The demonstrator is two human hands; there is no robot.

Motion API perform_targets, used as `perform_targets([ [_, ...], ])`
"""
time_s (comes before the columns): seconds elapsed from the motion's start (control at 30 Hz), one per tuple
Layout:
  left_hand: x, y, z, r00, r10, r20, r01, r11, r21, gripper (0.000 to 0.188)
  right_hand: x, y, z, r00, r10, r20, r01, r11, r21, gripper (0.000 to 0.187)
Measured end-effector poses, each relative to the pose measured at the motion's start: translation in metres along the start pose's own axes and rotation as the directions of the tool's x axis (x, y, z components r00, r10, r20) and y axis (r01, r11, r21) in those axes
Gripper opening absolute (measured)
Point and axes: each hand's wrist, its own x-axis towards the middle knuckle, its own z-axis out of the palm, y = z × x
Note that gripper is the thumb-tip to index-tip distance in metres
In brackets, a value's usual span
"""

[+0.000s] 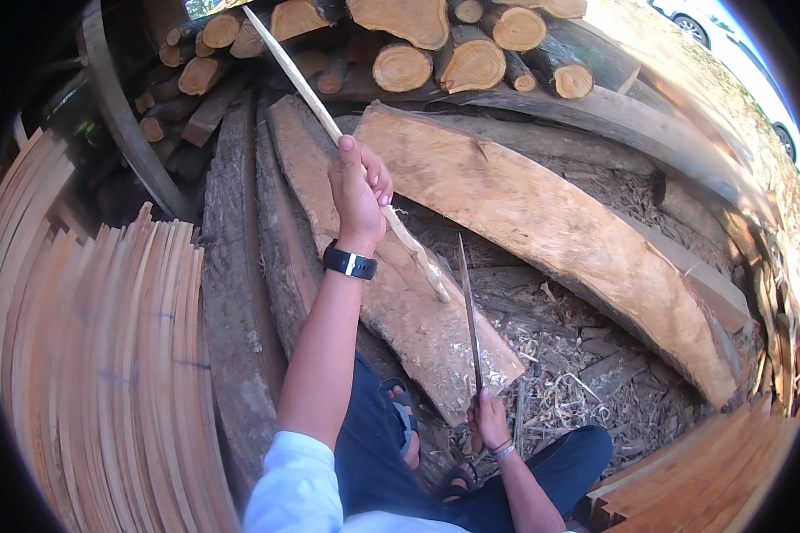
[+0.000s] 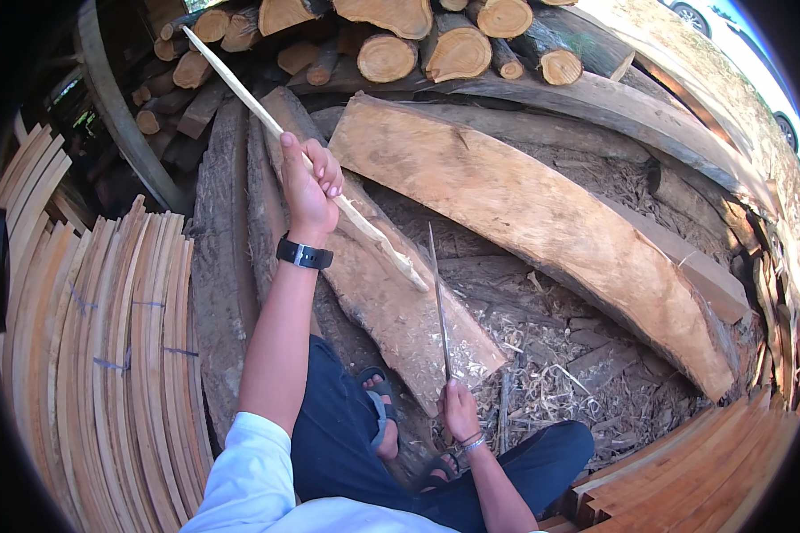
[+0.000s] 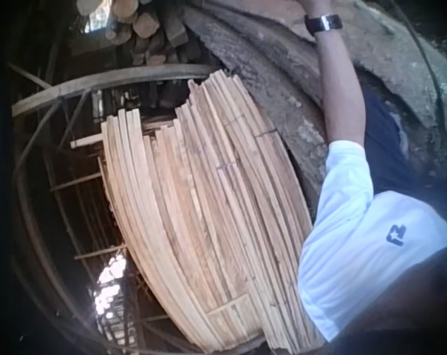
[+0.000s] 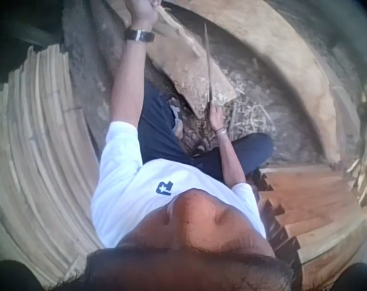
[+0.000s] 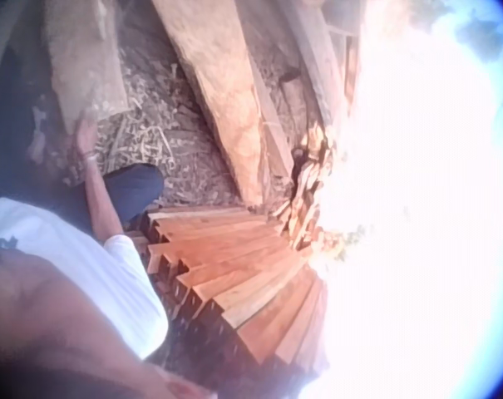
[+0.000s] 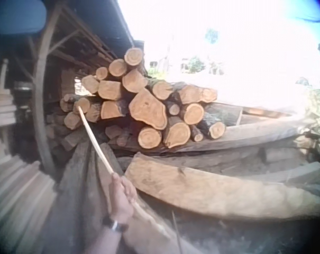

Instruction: The person is shaving a thin wooden stick with a machete to smooth its surface while sitting in a woodworking area.

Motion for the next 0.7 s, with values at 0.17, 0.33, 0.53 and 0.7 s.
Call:
perform_targets([
  [0.17, -0.02, -0.004, 0.034, 0.998, 0.056, 0.02, -0.057, 0.998, 0.032, 0.059, 0.004, -0.016, 0.032, 0.998, -0.059, -0.015, 0.06, 0.998, 0.035, 0.058],
  [0.33, -0.029, -0.007, 0.045, 0.994, 0.092, 0.065, -0.095, 0.994, 0.052, 0.06, 0.021, -0.006, 0.042, 0.987, -0.145, -0.072, 0.14, 0.988, -0.066, 0.061],
  [0.53, -0.036, -0.008, 0.045, 0.993, 0.089, 0.074, -0.094, 0.993, 0.065, 0.061, 0.017, -0.035, 0.037, 0.981, -0.179, -0.079, 0.172, 0.982, -0.08, 0.061],
  [0.7, -0.038, -0.008, 0.052, 0.992, 0.114, 0.044, -0.117, 0.991, 0.064, 0.062, 0.027, -0.015, 0.035, 0.987, -0.148, -0.065, 0.14, 0.984, -0.114, 0.062],
])
